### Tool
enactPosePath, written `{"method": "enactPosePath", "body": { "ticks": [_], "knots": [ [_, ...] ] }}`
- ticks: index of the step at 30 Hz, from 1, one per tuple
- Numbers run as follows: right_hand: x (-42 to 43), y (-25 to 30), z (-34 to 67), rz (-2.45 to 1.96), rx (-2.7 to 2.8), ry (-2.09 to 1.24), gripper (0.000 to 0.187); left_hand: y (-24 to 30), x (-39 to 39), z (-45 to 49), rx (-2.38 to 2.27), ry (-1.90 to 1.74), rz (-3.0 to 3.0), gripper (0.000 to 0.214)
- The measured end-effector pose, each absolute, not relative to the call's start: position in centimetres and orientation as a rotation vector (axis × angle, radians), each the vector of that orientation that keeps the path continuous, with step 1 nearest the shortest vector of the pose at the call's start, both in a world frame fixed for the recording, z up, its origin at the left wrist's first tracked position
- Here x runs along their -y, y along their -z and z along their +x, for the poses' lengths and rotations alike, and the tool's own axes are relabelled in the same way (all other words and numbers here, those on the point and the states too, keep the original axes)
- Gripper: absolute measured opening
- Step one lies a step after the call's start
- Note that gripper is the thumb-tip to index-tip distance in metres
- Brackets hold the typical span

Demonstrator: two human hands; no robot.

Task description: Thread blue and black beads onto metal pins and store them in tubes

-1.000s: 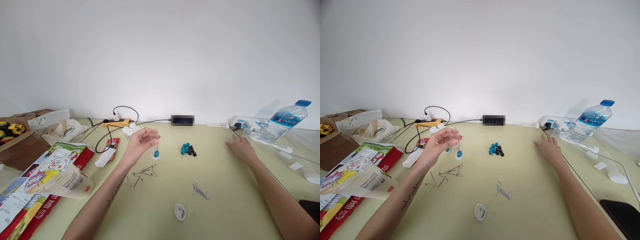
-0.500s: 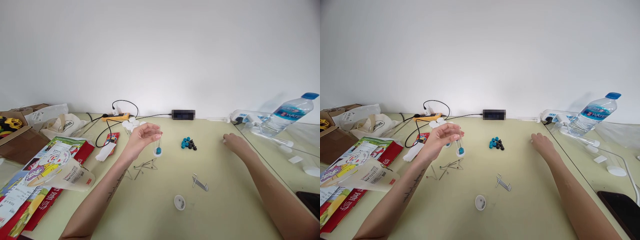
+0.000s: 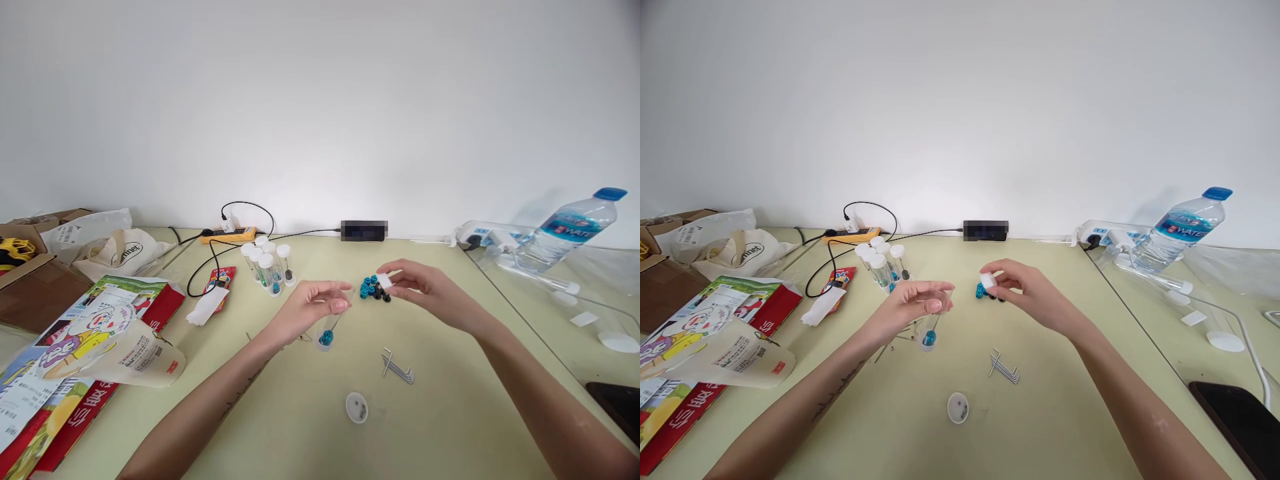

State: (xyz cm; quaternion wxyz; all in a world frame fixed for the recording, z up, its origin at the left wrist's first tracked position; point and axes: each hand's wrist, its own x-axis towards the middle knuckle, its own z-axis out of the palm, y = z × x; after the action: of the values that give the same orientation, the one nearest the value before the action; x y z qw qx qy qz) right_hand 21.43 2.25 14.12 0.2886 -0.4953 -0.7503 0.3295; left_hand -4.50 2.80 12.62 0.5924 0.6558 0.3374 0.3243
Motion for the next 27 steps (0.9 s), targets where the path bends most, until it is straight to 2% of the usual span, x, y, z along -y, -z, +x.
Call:
{"method": "enactPosePath", "body": {
  "ticks": [5, 9, 13, 17, 20, 23, 27],
  "knots": [
    [-0.4, -14.6, 19.4, -1.326, 2.128, -0.961, 0.025, -13.1, -1.9, -4.2, -0.758, -0.726, 1.523, 0.03],
    [-0.7, -12.2, 18.0, -1.453, 2.515, -0.611, 0.019, -13.3, -1.7, -4.3, -0.767, -0.744, 1.514, 0.026],
    [-1.0, -8.8, 16.2, -1.482, 2.657, -0.454, 0.003, -13.4, -1.7, -4.5, -0.77, -0.755, 1.509, 0.027],
    [-0.6, -7.2, 16.5, -1.578, 2.714, -0.28, 0.01, -13.7, -2.0, -5.0, -0.775, -0.775, 1.496, 0.03],
    [-0.1, -7.0, 17.8, -1.683, 2.722, -0.161, 0.024, -13.9, -2.4, -5.4, -0.789, -0.826, 1.489, 0.032],
    [0.1, -6.7, 18.6, -1.711, 2.762, -0.15, 0.033, -13.9, -2.7, -5.6, -0.801, -0.855, 1.483, 0.033],
    [0.0, -5.8, 18.4, -1.664, 2.791, -0.191, 0.033, -13.8, -2.6, -5.5, -0.821, -0.824, 1.493, 0.033]
  ]
}}
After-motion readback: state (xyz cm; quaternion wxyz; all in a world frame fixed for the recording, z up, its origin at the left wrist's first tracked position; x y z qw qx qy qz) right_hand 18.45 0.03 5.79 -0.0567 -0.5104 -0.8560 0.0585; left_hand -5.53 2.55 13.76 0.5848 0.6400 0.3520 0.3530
